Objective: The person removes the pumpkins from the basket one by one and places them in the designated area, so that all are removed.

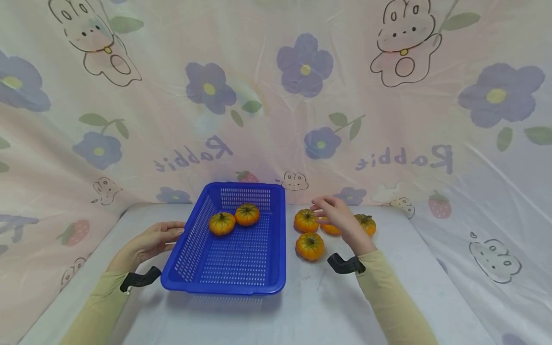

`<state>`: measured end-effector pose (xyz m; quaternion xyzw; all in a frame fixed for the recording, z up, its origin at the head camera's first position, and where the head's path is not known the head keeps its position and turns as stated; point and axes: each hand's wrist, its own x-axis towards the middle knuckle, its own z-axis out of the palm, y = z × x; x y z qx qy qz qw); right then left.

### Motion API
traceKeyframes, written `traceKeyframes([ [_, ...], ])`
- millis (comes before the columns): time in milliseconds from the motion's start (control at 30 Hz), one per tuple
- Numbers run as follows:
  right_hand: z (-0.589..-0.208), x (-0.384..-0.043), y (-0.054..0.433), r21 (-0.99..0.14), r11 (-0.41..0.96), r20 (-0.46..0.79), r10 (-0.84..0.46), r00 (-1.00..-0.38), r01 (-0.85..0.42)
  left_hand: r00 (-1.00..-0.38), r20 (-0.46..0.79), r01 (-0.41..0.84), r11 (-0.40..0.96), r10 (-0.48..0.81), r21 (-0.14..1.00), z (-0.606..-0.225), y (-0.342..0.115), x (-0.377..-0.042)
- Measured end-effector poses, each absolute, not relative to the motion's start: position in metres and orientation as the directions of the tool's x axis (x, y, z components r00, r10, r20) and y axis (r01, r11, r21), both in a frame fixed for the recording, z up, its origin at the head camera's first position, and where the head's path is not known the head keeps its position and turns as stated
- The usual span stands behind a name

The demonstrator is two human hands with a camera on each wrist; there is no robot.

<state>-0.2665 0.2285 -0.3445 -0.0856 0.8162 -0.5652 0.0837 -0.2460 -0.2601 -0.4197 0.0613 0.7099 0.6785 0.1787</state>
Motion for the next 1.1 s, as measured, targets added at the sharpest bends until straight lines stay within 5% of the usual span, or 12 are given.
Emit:
traceKeyframes([
  [467,-0.334,-0.279,0.159,-0.978,0.193,-0.006,-0.406,-0.914,-0.079,-0.928,-0.177,-0.163,0.069,0.328,0.984,-0.418,-0.259,-0.246],
  [1100,-0.36,-0.297,0.095,-0.979,0.125,-0.203,-0.526,-0.826,0.161,-0.93,-0.188,-0.172,0.079,0.316,0.982,-0.419,-0.26,-0.248],
])
